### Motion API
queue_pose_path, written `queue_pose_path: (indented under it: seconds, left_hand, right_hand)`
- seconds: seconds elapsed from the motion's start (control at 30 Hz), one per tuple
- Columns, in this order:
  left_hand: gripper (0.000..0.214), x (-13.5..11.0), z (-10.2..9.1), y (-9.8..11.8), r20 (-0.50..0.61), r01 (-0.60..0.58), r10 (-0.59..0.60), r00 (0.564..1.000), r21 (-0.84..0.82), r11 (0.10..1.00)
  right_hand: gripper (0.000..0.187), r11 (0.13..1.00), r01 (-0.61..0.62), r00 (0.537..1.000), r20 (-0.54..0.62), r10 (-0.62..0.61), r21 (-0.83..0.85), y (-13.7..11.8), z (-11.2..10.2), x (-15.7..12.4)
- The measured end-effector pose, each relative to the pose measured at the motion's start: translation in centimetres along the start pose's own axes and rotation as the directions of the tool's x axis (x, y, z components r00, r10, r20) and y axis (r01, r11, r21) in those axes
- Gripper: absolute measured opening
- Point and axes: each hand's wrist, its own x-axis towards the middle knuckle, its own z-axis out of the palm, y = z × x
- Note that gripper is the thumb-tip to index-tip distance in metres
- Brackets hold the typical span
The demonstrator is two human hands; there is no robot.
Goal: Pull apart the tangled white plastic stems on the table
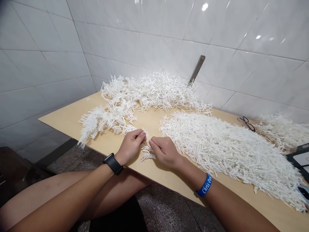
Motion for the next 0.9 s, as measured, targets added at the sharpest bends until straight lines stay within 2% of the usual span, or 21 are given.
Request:
queue_pose_path:
  seconds: [0.2, 0.37, 0.63, 0.77, 0.83, 0.9]
  left_hand:
    - [0.03, 0.1, 0.2, -0.3, -0.029, 0.011, -0.009, 1.0, 0.087, 0.996]
    - [0.03, 0.0, 0.3, -0.3, -0.047, 0.022, -0.017, 0.999, 0.123, 0.992]
    - [0.03, 0.2, 0.4, -0.9, -0.079, 0.012, -0.001, 0.997, 0.143, 0.99]
    - [0.035, 0.8, -0.1, -1.5, -0.157, 0.108, -0.103, 0.982, 0.02, 0.994]
    - [0.036, 0.9, -0.3, -1.5, -0.142, 0.114, -0.122, 0.982, -0.058, 0.992]
    - [0.035, 0.6, -0.3, -1.1, -0.089, 0.073, -0.082, 0.993, -0.098, 0.993]
  right_hand:
    - [0.034, 0.957, 0.21, 0.977, 0.008, -0.213, -0.202, 0.7, 0.0, -0.2]
    - [0.032, 0.894, 0.306, 0.947, 0.005, -0.322, -0.327, 0.9, 0.0, -0.3]
    - [0.03, 0.864, 0.355, 0.929, 0.03, -0.37, -0.357, 0.5, 0.0, -0.5]
    - [0.025, 0.868, 0.411, 0.907, 0.028, -0.421, -0.279, -0.6, -0.4, -1.3]
    - [0.023, 0.888, 0.392, 0.916, 0.01, -0.402, -0.239, -0.7, -0.7, -1.6]
    - [0.021, 0.932, 0.29, 0.953, -0.025, -0.302, -0.22, -0.3, -1.0, -1.5]
